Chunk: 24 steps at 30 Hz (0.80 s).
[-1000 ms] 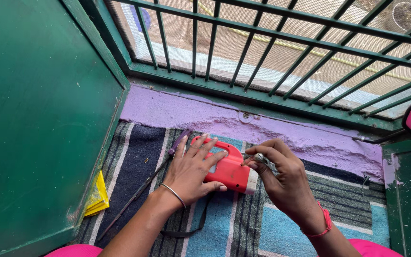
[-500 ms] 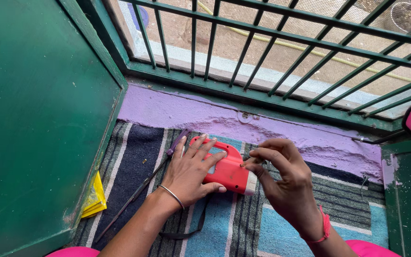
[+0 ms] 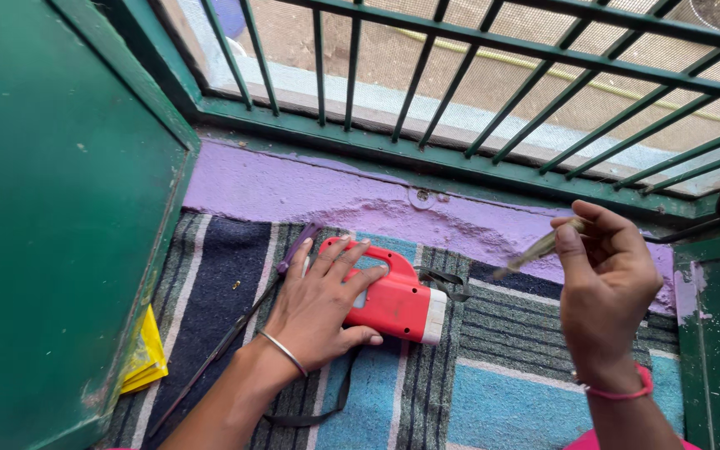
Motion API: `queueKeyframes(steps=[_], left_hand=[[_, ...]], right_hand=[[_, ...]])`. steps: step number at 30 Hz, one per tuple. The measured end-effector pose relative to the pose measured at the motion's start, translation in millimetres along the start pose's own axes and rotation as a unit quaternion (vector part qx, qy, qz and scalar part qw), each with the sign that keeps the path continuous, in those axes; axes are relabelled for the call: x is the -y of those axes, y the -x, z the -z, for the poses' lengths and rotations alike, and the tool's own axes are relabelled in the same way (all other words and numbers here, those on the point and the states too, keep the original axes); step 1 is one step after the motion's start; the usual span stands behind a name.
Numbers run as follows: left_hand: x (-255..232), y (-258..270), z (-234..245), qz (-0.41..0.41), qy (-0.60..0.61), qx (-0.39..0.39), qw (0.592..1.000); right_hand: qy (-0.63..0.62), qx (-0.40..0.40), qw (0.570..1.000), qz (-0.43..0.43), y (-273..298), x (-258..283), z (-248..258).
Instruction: The person sits on a mat and uses a screwdriver to remove screws from a red and white handheld device. They then use a small stick to scrape or clean the device's surface and handle a small purple component.
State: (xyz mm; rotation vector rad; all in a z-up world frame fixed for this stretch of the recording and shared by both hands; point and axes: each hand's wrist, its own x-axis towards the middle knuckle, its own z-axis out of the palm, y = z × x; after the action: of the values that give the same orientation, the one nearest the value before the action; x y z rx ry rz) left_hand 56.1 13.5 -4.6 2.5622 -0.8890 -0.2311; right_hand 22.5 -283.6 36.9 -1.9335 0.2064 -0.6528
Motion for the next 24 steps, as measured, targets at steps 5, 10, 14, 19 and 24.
queueKeyframes(steps=[5,10,14,19,24], left_hand=[[1.3,-3.1,2.2,-0.017,-0.005,-0.014,1.0],[2.5,-5.0,4.6,-0.032,0.009,-0.034,0.999],[2.8,-6.0,4.8,-0.035,0.018,-0.039,0.998],[3.4,-6.9,6.0,-0.036,0.021,-0.045,0.998],[4.3,-6.3,4.7,-0.046,0.022,-0.056,0.997]], right_hand=[[0.051,0.092,0.979,-0.175,-17.9,-44.9,15.2],[0.199,0.228,0.922,-0.242,-15.7,-58.5,-6.5],[0.283,0.29,0.891,-0.206,-9.6,-52.7,-25.1],[0.291,0.303,0.889,-0.18,-10.2,-50.1,-34.2],[0.328,0.328,0.851,-0.246,-9.9,-55.6,-34.9]])
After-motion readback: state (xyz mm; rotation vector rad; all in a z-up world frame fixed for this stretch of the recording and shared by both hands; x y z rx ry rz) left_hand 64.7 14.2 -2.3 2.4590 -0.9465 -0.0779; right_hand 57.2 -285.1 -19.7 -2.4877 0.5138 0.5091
